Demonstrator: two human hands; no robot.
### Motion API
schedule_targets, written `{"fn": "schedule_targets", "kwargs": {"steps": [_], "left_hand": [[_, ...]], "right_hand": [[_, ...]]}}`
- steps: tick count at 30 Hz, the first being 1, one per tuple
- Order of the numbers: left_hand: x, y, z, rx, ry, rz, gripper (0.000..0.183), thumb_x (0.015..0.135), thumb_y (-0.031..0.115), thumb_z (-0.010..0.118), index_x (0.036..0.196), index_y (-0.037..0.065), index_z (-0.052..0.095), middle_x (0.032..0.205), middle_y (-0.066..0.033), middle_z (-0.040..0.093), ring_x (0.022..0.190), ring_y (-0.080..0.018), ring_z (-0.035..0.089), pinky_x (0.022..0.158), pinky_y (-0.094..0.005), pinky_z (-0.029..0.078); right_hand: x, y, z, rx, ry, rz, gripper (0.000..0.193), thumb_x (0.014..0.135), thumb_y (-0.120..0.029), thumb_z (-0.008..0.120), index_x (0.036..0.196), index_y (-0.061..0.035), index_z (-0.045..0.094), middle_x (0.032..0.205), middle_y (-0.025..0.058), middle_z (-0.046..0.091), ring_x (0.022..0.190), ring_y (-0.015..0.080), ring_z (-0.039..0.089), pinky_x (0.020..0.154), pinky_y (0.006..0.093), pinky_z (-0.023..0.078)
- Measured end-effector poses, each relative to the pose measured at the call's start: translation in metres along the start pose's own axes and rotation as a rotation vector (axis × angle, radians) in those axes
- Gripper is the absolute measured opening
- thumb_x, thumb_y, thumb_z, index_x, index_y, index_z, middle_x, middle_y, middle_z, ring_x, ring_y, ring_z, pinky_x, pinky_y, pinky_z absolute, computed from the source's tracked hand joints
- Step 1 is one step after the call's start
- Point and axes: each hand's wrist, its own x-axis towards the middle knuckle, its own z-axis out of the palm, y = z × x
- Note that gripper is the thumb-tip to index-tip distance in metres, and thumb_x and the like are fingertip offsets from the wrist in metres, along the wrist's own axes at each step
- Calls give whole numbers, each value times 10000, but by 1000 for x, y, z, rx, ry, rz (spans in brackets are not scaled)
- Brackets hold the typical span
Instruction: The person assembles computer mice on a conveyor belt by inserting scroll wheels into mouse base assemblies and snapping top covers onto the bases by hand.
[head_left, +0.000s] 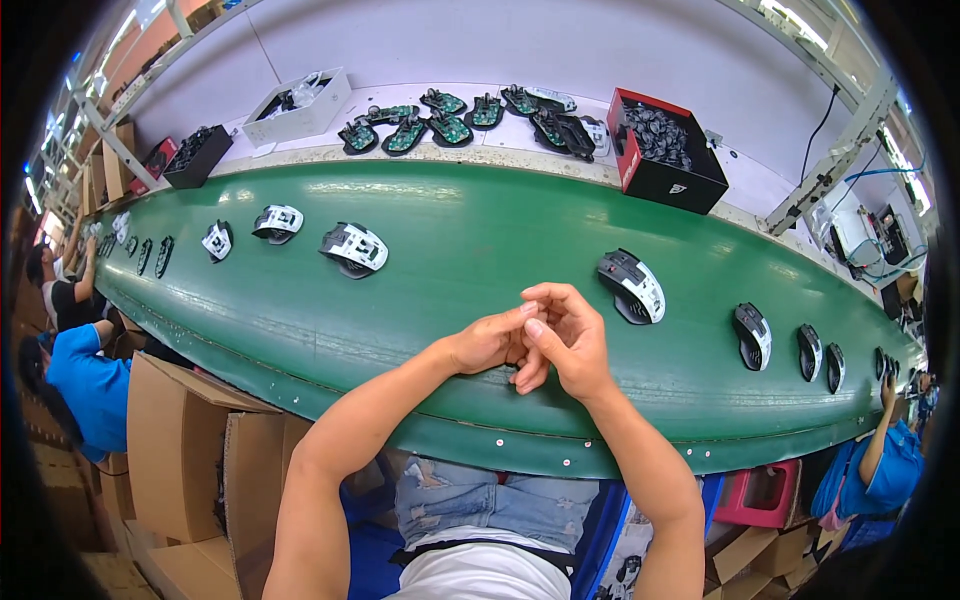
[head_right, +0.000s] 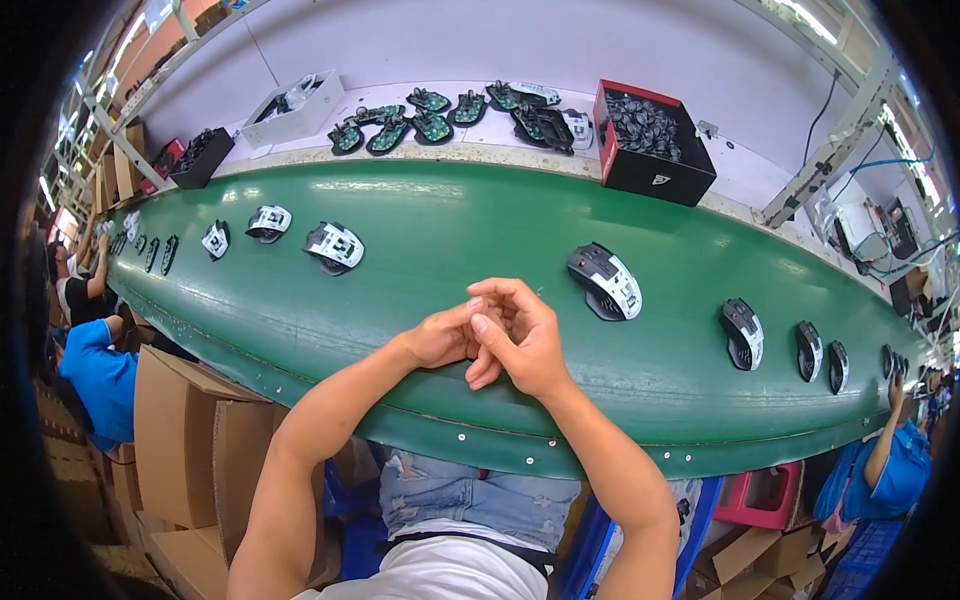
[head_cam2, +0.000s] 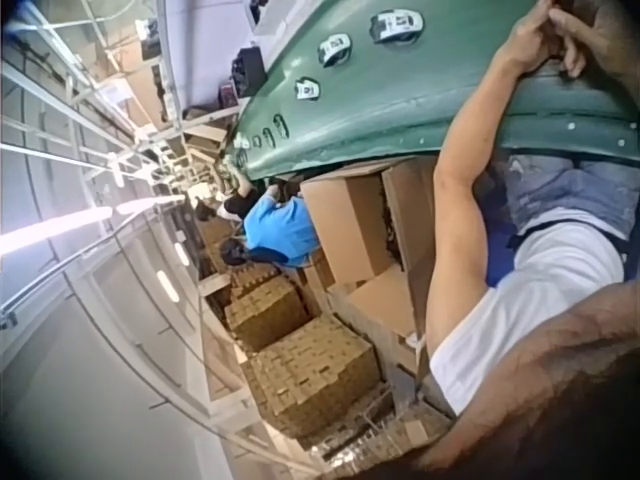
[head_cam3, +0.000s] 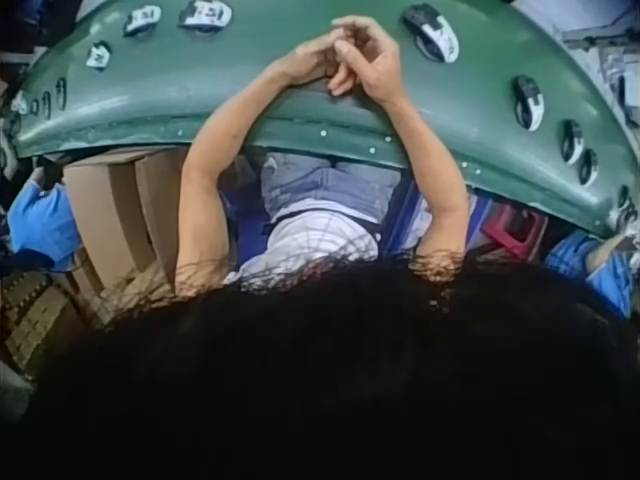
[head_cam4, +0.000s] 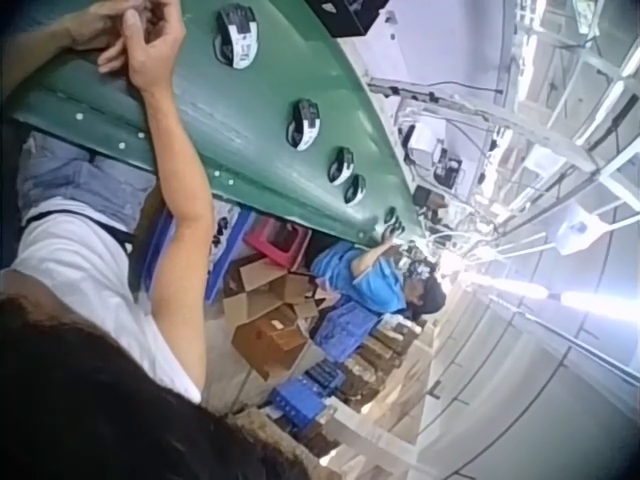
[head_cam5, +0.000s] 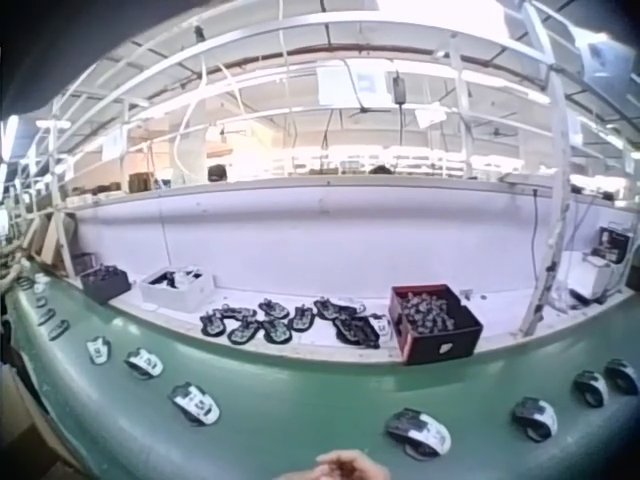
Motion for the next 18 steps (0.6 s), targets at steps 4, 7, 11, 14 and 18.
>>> {"fn": "schedule_targets", "kwargs": {"steps": [4,7,11,14,18], "left_hand": [[-1,-4,-6,31,-39,28,711,1042,574,231,764,20,579,616,-130,594,669,-282,623,654,-352,507],[-1,-3,-5,23,-27,23,685,1048,560,235,801,18,574,617,-131,596,666,-279,624,646,-347,506],[0,-1,-2,-27,9,17,680,1051,549,234,797,17,572,618,-132,596,669,-280,625,641,-345,504],[1,-6,-9,17,-74,84,626,1042,549,291,957,-12,554,617,-167,591,625,-328,620,602,-389,525],[1,-9,-12,16,-53,69,643,1047,546,260,887,1,562,617,-148,595,641,-306,622,619,-368,513]], "right_hand": [[-1,1,1,10,-1,11,301,935,-63,638,1219,4,562,1006,54,614,907,114,573,805,277,478],[-1,3,0,-4,8,8,306,935,-66,638,1222,6,558,1003,55,613,901,111,570,801,273,477],[-1,-1,1,-8,4,7,306,938,-71,637,1223,8,558,998,55,613,897,108,569,800,271,476],[-1,0,1,-3,1,9,306,941,-77,638,1224,8,558,993,55,615,892,107,569,797,270,477],[-1,5,0,-19,8,-4,310,944,-84,638,1229,6,556,985,53,617,881,104,569,789,266,476]]}}
